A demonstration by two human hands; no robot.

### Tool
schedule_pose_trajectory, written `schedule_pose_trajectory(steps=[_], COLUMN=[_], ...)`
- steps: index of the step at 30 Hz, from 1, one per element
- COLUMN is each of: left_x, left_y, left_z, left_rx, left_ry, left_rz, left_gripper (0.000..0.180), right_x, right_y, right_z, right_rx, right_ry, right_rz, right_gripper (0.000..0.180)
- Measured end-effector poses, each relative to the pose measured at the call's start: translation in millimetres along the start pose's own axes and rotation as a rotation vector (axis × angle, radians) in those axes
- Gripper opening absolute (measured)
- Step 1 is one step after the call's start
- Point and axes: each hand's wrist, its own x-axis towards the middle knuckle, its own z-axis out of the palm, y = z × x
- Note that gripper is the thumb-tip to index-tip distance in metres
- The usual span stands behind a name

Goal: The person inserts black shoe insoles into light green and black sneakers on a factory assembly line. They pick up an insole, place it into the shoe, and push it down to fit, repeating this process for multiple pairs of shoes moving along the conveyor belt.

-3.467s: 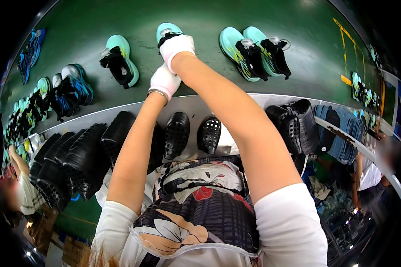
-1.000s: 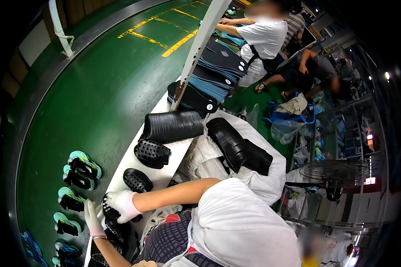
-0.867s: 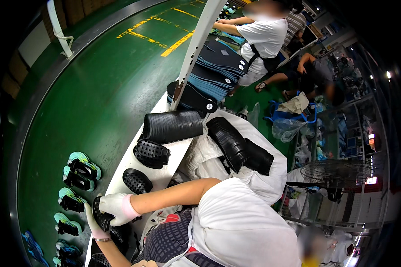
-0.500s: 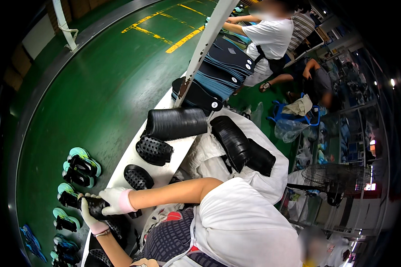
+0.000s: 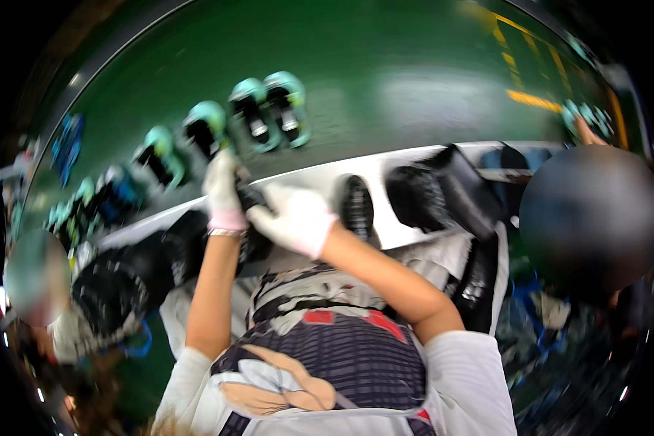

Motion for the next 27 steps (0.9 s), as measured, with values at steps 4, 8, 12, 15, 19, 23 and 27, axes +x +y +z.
schedule_pose_trajectory(steps=[4, 8, 12, 15, 19, 23, 27], left_x=[13, 25, 42, 62, 81, 83, 87], left_y=[-1, -17, -44, -67, -76, -68, -75], left_z=[-18, -33, -27, -16, -7, -3, -2], left_rx=[0.052, 0.339, 0.669, 0.84, 0.935, 0.934, 0.982], left_ry=[-0.147, -0.135, -0.363, -0.408, -0.439, -0.45, -0.449], left_rz=[-0.145, 0.015, 0.362, 0.248, 0.235, 0.175, 0.169], left_gripper=[0.034, 0.032, 0.037, 0.036, 0.028, 0.022, 0.026], right_x=[15, 38, 81, 112, 144, 177, 202], right_y=[5, 18, 36, 46, 52, 32, 2], right_z=[0, -10, -10, -15, -20, -16, 8], right_rx=[-0.117, -0.197, -0.148, -0.118, -0.128, -0.484, -0.773], right_ry=[0.094, 0.057, 0.029, -0.101, -0.179, -0.247, -0.241], right_rz=[-0.114, 0.042, 0.078, 0.123, 0.178, 0.168, 0.133], right_gripper=[0.034, 0.036, 0.046, 0.052, 0.053, 0.052, 0.038])
